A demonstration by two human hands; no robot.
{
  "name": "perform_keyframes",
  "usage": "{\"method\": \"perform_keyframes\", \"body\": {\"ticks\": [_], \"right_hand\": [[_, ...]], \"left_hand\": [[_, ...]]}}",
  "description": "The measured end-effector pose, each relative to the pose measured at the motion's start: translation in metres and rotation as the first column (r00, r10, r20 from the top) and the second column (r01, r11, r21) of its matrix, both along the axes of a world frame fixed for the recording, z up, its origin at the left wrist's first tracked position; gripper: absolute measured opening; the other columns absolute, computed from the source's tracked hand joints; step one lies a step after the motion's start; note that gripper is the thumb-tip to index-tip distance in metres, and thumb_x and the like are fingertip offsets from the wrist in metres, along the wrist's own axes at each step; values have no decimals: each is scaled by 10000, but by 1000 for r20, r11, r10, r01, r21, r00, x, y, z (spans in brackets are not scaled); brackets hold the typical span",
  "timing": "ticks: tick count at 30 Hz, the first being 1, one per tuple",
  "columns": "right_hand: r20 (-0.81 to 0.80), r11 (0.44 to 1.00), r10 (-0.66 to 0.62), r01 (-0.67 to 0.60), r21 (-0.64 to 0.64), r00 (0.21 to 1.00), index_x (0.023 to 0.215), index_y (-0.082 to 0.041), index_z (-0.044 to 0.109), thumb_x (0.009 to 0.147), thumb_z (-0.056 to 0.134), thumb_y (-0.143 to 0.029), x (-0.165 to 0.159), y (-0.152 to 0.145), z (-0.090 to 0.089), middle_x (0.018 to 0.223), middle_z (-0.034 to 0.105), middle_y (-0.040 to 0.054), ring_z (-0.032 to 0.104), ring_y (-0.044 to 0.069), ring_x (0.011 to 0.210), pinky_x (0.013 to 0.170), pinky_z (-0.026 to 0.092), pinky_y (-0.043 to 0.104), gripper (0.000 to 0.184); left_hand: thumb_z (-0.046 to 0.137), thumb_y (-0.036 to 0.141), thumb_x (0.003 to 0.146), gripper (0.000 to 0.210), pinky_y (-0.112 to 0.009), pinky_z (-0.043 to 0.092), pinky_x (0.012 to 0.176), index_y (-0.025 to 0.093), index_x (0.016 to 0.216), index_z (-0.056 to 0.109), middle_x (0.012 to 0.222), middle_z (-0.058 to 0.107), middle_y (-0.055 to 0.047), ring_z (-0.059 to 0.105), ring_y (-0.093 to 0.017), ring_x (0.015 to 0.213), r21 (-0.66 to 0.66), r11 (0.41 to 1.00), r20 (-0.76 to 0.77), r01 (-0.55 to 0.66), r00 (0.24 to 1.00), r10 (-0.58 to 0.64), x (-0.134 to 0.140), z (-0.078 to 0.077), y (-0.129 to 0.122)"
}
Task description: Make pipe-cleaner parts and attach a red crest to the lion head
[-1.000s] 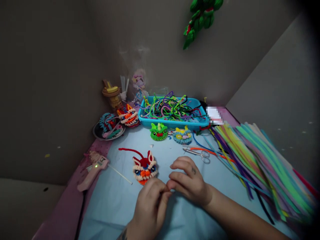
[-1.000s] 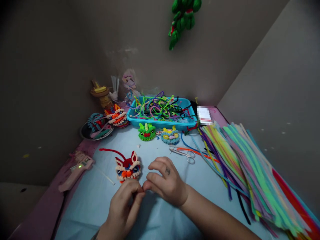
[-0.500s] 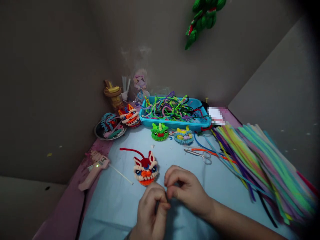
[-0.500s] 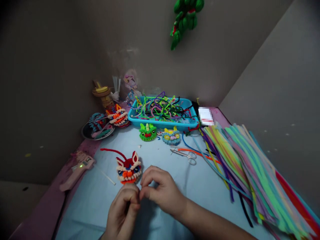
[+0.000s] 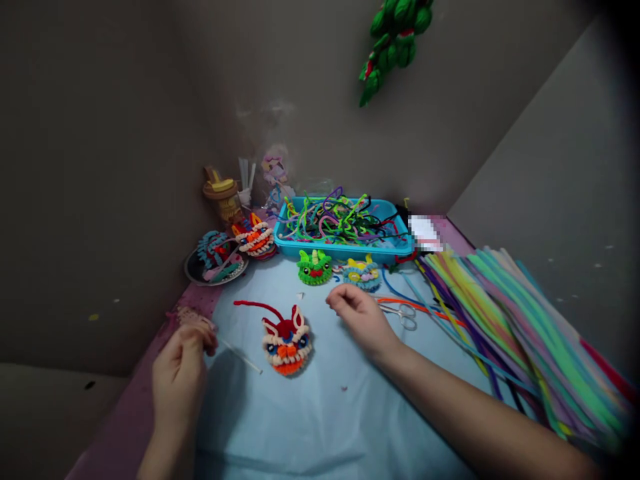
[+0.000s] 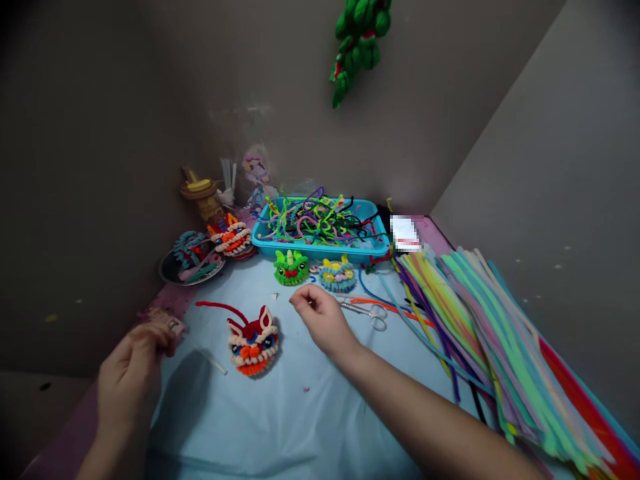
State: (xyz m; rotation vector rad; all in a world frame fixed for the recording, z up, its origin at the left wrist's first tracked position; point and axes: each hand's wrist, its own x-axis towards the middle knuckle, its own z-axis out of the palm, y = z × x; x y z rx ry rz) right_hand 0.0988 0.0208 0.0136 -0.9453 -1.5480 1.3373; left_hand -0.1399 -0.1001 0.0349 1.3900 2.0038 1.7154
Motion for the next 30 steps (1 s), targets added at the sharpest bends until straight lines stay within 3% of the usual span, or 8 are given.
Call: {"method": "perform_keyframes", "body": {"ticks": [2,3,6,9,12,15,20,30], "right_hand": [[51,998,57,-56,-24,997,777,-186,608,807,533,-253,-9,5,-4,784,619,18,563,158,754,678,425,276,105],[64,995,88,-85,-45,994,798,-185,616,799,518,-223,-12,6,-8,808,634,22,578,162,774,686,432,281,105],[27,984,141,-137,-115,990,890,-185,602,775,479,-148,-20,7,-20,885,655,38,613,173,861,736,452,305,172],[-4,975,165,-164,-149,986,966,-192,543,745,473,-92,-25,6,-30,947,651,49,611,174,914,769,449,323,252],[25,961,213,-205,-184,977,987,-197,502,707,463,-35,-30,5,-33,961,646,48,604,168,901,750,437,313,325],[-21,929,260,-256,-267,965,991,-204,483,663,452,0,-36,5,-31,934,623,26,601,153,855,707,438,286,387],[-216,855,306,-367,-366,927,994,-220,451,618,457,-10,-40,4,-27,805,587,-33,586,124,696,627,447,253,430],[-125,904,300,-324,-278,946,1040,-206,468,700,566,-136,-29,5,-29,824,601,-21,579,116,662,637,452,267,361]], "left_hand": [[512,373,841,242,-244,419,581,185,691,533,671,530,11,509,-127,626,-149,989,-3,-4,1000,4,-7,-3,10],[583,363,790,175,-244,439,608,193,768,547,731,560,8,540,-134,670,-160,987,38,10,999,-4,-8,-5,13],[668,339,710,318,-316,483,819,222,965,520,961,607,-30,598,-186,922,-135,983,143,125,984,-105,-4,-14,21],[645,354,738,432,-420,364,1025,244,1123,484,1204,548,-75,488,-236,1187,-189,937,156,294,951,-267,6,-21,22],[671,350,729,662,-469,237,1101,278,1305,354,1376,419,-87,334,-262,1321,-313,867,127,389,921,-367,15,-22,21],[685,370,719,830,-491,209,1104,295,1398,215,1423,354,-95,261,-283,1354,-413,806,110,423,902,-417,22,-20,21],[623,377,776,896,-472,295,1064,297,1446,34,1404,365,-108,335,-275,1316,-453,745,166,490,867,-470,34,-18,23],[597,372,791,872,-455,361,1027,254,1454,43,1366,401,-129,410,-271,1266,-435,748,209,501,864,-458,38,-18,24]]}}
